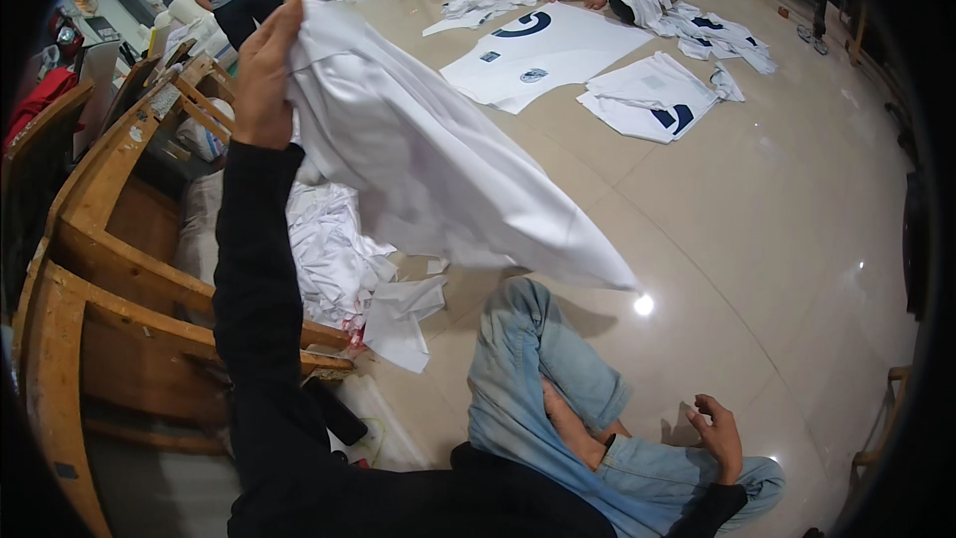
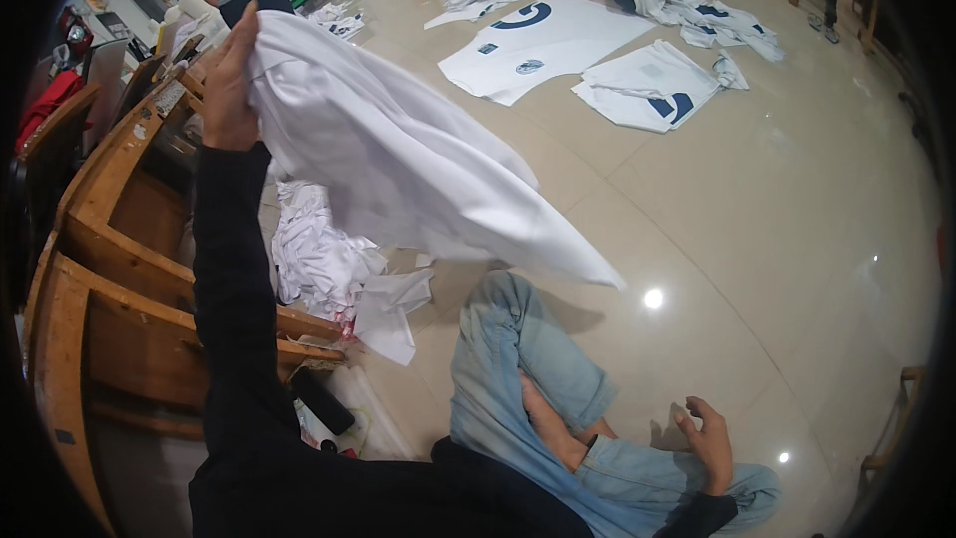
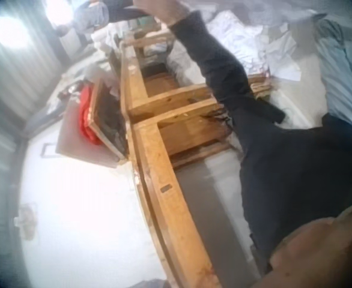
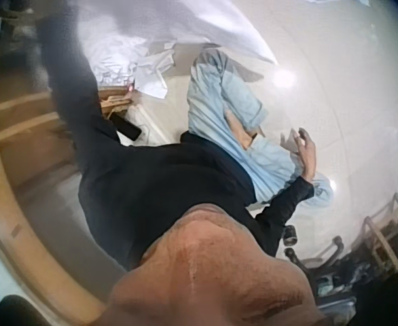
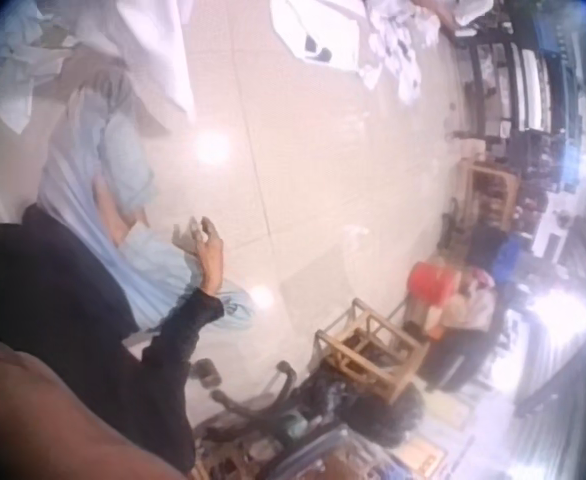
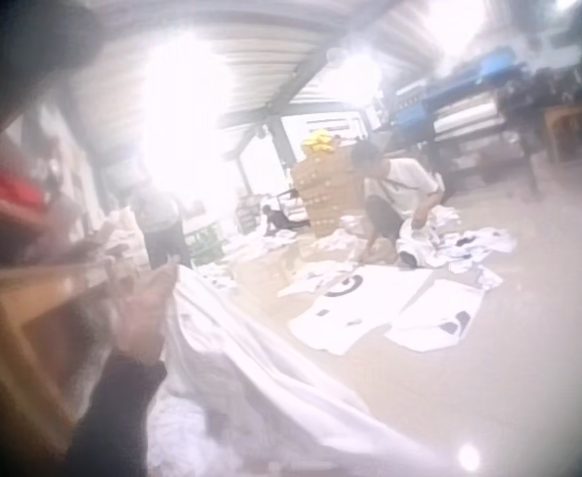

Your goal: The person sits on the floor and cuts white t-shirts in half using scissors. They unfold a shirt, smooth it out, and cut it vertically down the center, then repeat the process with another shirt.

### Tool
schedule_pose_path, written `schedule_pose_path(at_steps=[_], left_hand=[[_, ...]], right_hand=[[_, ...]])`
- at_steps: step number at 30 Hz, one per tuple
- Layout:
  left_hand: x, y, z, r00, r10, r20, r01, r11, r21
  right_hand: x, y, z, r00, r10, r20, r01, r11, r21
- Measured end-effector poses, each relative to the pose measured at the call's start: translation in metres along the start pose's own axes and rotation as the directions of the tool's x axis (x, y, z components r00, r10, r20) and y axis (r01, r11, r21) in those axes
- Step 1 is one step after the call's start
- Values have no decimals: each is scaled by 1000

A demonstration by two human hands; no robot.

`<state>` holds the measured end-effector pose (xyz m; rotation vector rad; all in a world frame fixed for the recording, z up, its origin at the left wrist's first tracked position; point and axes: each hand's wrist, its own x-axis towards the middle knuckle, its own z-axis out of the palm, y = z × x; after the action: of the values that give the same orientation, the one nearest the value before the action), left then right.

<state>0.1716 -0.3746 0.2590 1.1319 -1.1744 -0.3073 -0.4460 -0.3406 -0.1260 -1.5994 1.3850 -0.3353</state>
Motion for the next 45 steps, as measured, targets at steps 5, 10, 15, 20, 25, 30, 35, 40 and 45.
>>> schedule_pose_path(at_steps=[5,10,15,20,25,30,35,40,45], left_hand=[[0,28,78,816,-180,550,480,740,-471],[-28,71,176,457,194,868,-146,979,-143],[-90,74,320,-99,229,968,-228,942,-247],[-124,-42,344,78,155,985,-704,708,-56],[-174,-268,240,298,-203,933,-570,746,344],[-261,-364,115,402,-591,699,-259,658,707],[-233,-343,63,957,-240,164,90,782,617],[-232,-285,14,843,-505,184,379,802,462],[-321,-265,182,596,-155,788,-293,871,393]], right_hand=[[5,-7,8,998,-50,-40,55,991,121],[7,-12,0,970,-243,-32,228,848,478],[7,20,12,937,-273,-217,330,489,807],[-11,43,8,929,1,-369,342,371,863],[5,61,8,891,151,-428,378,276,884],[19,111,-24,799,261,-541,467,297,833],[-36,214,-165,588,263,-765,662,386,642],[-11,186,-215,345,-62,-937,-43,996,-82],[43,181,-151,600,133,-789,517,687,510]])
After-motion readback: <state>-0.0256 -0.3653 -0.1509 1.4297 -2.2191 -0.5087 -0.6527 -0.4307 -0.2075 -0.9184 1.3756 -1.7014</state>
